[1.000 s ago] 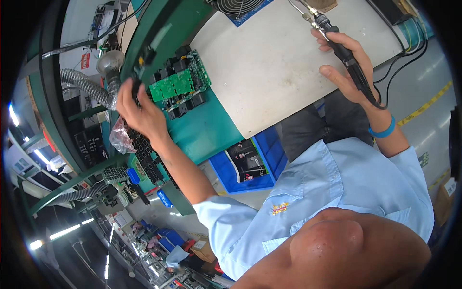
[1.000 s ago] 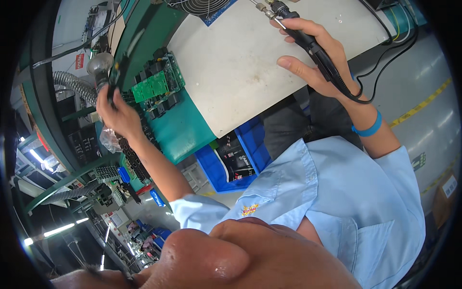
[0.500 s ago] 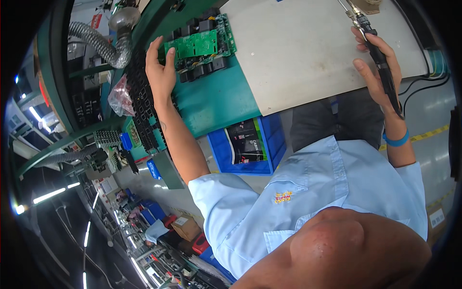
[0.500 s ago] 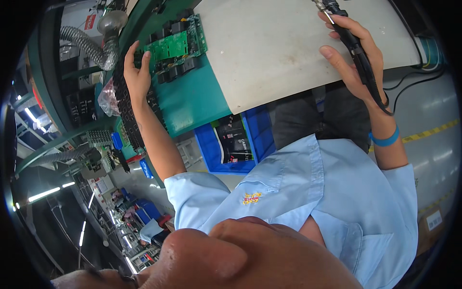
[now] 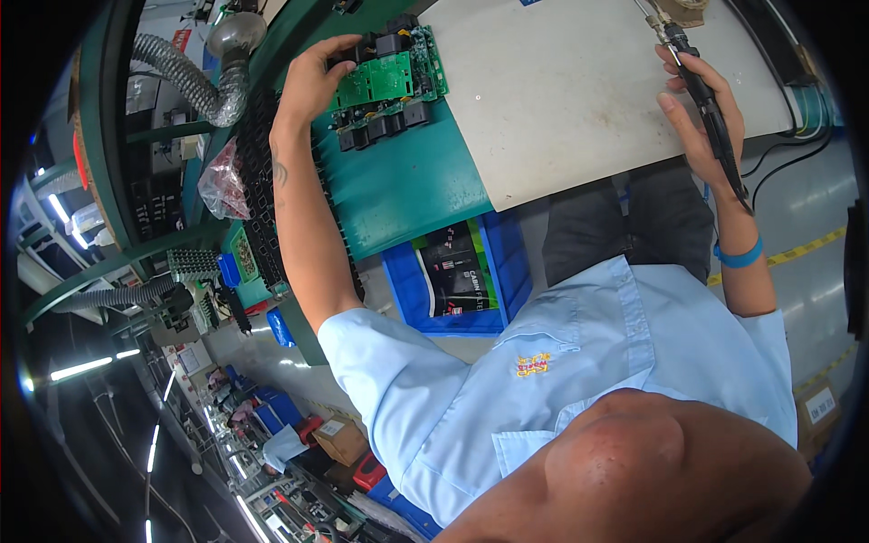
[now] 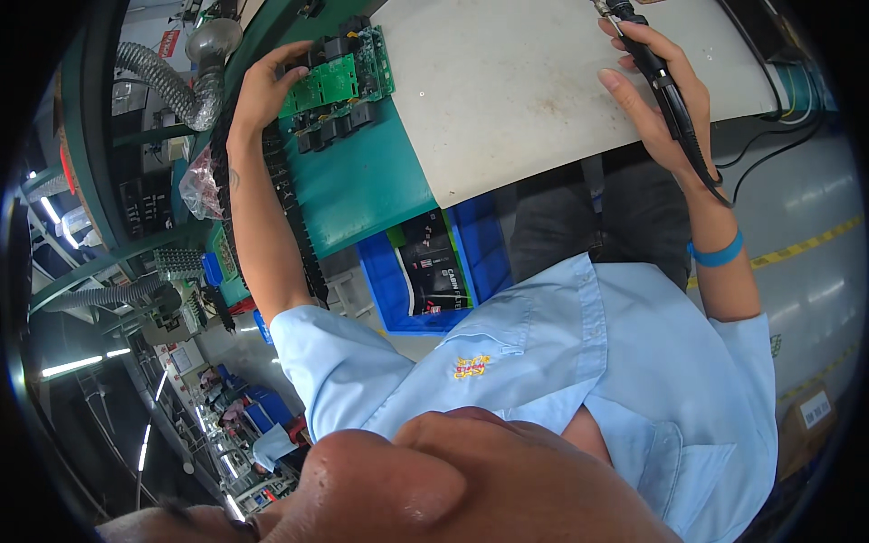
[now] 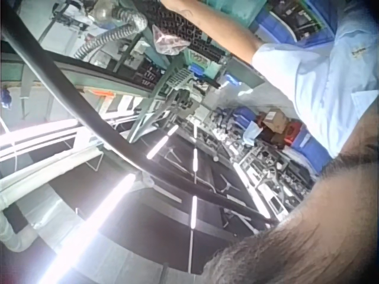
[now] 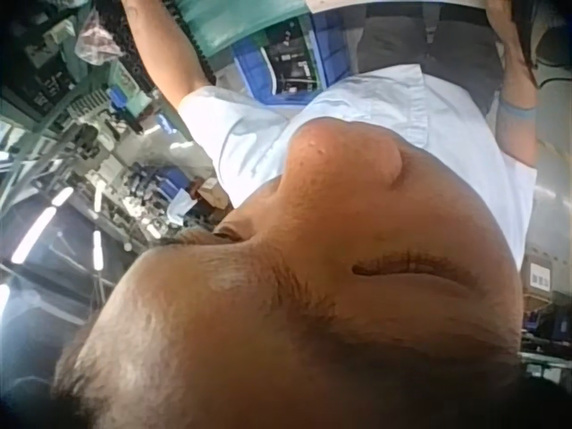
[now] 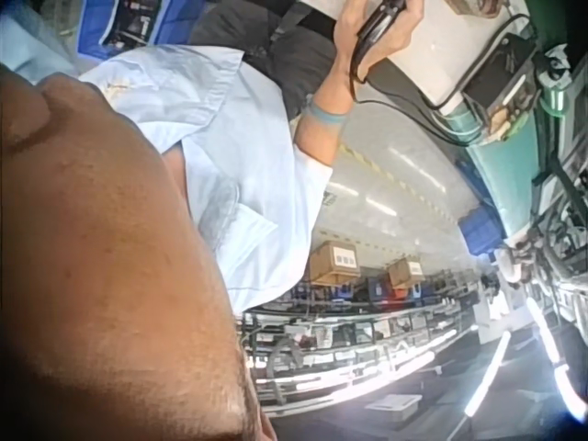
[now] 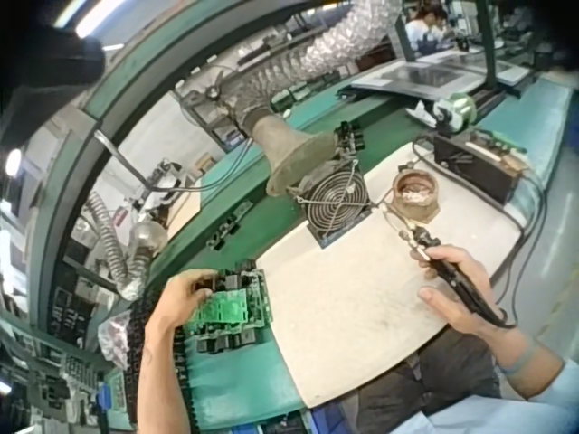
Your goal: Manually assembling and soldering electronic components onto circuit boards.
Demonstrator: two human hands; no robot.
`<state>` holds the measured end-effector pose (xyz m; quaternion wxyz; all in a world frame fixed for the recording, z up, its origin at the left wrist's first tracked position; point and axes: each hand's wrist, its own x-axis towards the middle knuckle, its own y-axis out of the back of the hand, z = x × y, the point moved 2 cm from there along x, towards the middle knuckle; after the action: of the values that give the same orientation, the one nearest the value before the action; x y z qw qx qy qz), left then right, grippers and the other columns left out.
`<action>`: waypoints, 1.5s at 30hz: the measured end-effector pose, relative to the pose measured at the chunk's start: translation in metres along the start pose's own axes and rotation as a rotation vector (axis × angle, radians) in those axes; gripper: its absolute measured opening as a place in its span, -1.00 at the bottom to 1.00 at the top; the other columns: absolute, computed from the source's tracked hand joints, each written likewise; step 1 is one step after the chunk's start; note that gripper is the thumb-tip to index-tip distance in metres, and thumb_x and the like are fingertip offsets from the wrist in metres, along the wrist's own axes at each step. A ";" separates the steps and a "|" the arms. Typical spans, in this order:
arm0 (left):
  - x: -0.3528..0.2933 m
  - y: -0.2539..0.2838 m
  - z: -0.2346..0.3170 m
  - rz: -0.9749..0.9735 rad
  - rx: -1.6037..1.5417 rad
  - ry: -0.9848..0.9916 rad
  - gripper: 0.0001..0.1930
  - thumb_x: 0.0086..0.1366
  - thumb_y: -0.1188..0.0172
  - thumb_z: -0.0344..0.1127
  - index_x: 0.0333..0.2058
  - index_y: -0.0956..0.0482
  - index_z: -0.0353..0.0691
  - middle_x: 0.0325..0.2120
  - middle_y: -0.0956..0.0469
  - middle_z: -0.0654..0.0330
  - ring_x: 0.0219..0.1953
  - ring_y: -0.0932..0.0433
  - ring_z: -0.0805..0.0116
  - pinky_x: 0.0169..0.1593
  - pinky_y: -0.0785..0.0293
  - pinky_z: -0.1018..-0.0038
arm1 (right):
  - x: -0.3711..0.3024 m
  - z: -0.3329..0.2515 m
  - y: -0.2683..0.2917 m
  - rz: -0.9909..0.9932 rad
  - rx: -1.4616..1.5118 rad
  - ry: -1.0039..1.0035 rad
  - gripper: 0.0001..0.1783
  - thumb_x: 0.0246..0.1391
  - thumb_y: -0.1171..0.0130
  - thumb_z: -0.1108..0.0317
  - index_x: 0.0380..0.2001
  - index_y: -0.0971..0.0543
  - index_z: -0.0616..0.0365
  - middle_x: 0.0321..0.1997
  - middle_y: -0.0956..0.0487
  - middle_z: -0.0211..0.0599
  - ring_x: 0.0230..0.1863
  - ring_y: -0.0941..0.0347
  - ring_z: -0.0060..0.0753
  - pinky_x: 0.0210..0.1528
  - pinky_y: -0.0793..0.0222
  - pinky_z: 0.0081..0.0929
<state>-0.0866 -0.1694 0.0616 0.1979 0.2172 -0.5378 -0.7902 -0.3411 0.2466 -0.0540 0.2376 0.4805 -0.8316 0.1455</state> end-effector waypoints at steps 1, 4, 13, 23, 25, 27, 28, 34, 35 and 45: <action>0.000 0.002 -0.001 0.003 -0.001 0.001 -0.51 0.32 -0.26 -0.55 0.22 -0.61 -0.10 0.07 -0.66 0.22 0.09 -0.59 0.30 0.22 -0.43 0.41 | 0.000 0.000 0.000 -0.002 0.001 0.002 -0.33 0.07 -0.40 0.63 0.25 -0.40 0.27 0.16 -0.62 -0.09 -0.06 -0.61 -0.38 0.03 -0.58 -0.49; -0.004 0.009 -0.004 0.029 -0.068 -0.039 -0.56 0.30 -0.30 -0.56 0.15 -0.66 -0.13 0.03 -0.65 0.24 0.01 -0.60 0.36 0.15 -0.45 0.45 | 0.001 0.000 -0.002 -0.015 0.016 0.009 -0.33 0.07 -0.40 0.63 0.25 -0.40 0.27 0.16 -0.62 -0.09 -0.05 -0.60 -0.39 0.04 -0.58 -0.50; -0.061 0.053 0.047 0.098 -0.214 -0.012 -0.68 0.29 -0.34 -0.58 0.02 -0.70 -0.27 0.03 -0.61 0.22 -0.11 -0.58 0.48 0.03 -0.48 0.59 | 0.002 0.006 -0.005 -0.010 0.072 0.017 -0.33 0.08 -0.40 0.63 0.26 -0.40 0.27 0.15 -0.63 -0.10 -0.05 -0.60 -0.39 0.04 -0.57 -0.50; -0.040 -0.072 0.179 -0.026 -0.716 -0.143 -0.75 0.34 -0.33 -0.50 -0.02 -0.75 -0.30 -0.37 -0.70 0.28 -0.36 -0.55 0.58 -0.30 -0.39 0.73 | 0.005 0.026 0.000 0.185 -0.109 -0.076 -0.33 0.08 -0.40 0.62 0.26 -0.40 0.27 0.14 -0.63 -0.10 -0.04 -0.60 -0.40 0.04 -0.56 -0.51; -0.028 -0.097 0.193 -0.029 -0.762 -0.161 -0.76 0.32 -0.36 -0.45 -0.05 -0.76 -0.31 -0.38 -0.71 0.25 -0.39 -0.55 0.57 -0.33 -0.39 0.71 | 0.007 0.030 -0.001 0.207 -0.141 -0.100 -0.33 0.08 -0.40 0.62 0.26 -0.40 0.27 0.14 -0.63 -0.11 -0.04 -0.60 -0.40 0.04 -0.56 -0.51; -0.019 -0.111 0.203 -0.049 -0.743 -0.168 -0.75 0.34 -0.34 -0.45 -0.03 -0.75 -0.32 -0.32 -0.72 0.22 -0.33 -0.57 0.54 -0.26 -0.42 0.69 | 0.006 0.024 0.002 0.212 -0.152 -0.117 -0.33 0.08 -0.40 0.62 0.26 -0.40 0.27 0.14 -0.64 -0.11 -0.04 -0.60 -0.41 0.04 -0.56 -0.52; -0.017 -0.115 0.205 -0.052 -0.712 -0.168 -0.75 0.36 -0.32 -0.45 -0.01 -0.74 -0.33 -0.26 -0.73 0.18 -0.27 -0.60 0.51 -0.19 -0.45 0.67 | 0.007 0.023 0.002 0.189 -0.171 -0.269 -0.32 0.07 -0.40 0.62 0.26 -0.40 0.26 0.15 -0.64 -0.12 -0.04 -0.59 -0.43 0.04 -0.56 -0.53; -0.022 -0.119 0.180 0.159 -0.508 -0.225 -0.70 0.40 -0.30 -0.36 0.03 -0.70 -0.36 -0.23 -0.73 0.15 -0.25 -0.59 0.52 -0.20 -0.47 0.64 | 0.007 0.020 0.004 0.154 -0.126 -0.752 -0.30 0.05 -0.42 0.63 0.26 -0.41 0.23 0.18 -0.64 -0.16 -0.07 -0.57 -0.52 -0.01 -0.55 -0.62; -0.027 -0.119 0.173 0.228 -0.458 -0.248 -0.69 0.39 -0.31 -0.33 0.03 -0.70 -0.36 -0.26 -0.73 0.16 -0.29 -0.58 0.54 -0.26 -0.45 0.65 | 0.006 0.020 0.003 0.161 -0.102 -0.811 -0.30 0.04 -0.42 0.63 0.26 -0.41 0.22 0.18 -0.64 -0.16 -0.08 -0.56 -0.54 -0.01 -0.55 -0.64; -0.066 -0.157 0.143 0.188 -0.922 -0.072 -0.63 0.48 -0.21 -0.35 0.17 -0.57 -0.41 -0.19 -0.65 0.12 -0.26 -0.55 0.45 -0.17 -0.49 0.57 | 0.002 0.017 -0.002 0.345 -0.024 -0.558 -0.30 0.03 -0.41 0.66 0.25 -0.40 0.23 0.19 -0.64 -0.15 -0.08 -0.58 -0.54 -0.03 -0.55 -0.67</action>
<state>-0.1240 0.0301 -0.0294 0.3254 0.0294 -0.1547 -0.9324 -0.3446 0.2364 -0.0673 -0.0216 0.3510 -0.9354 0.0366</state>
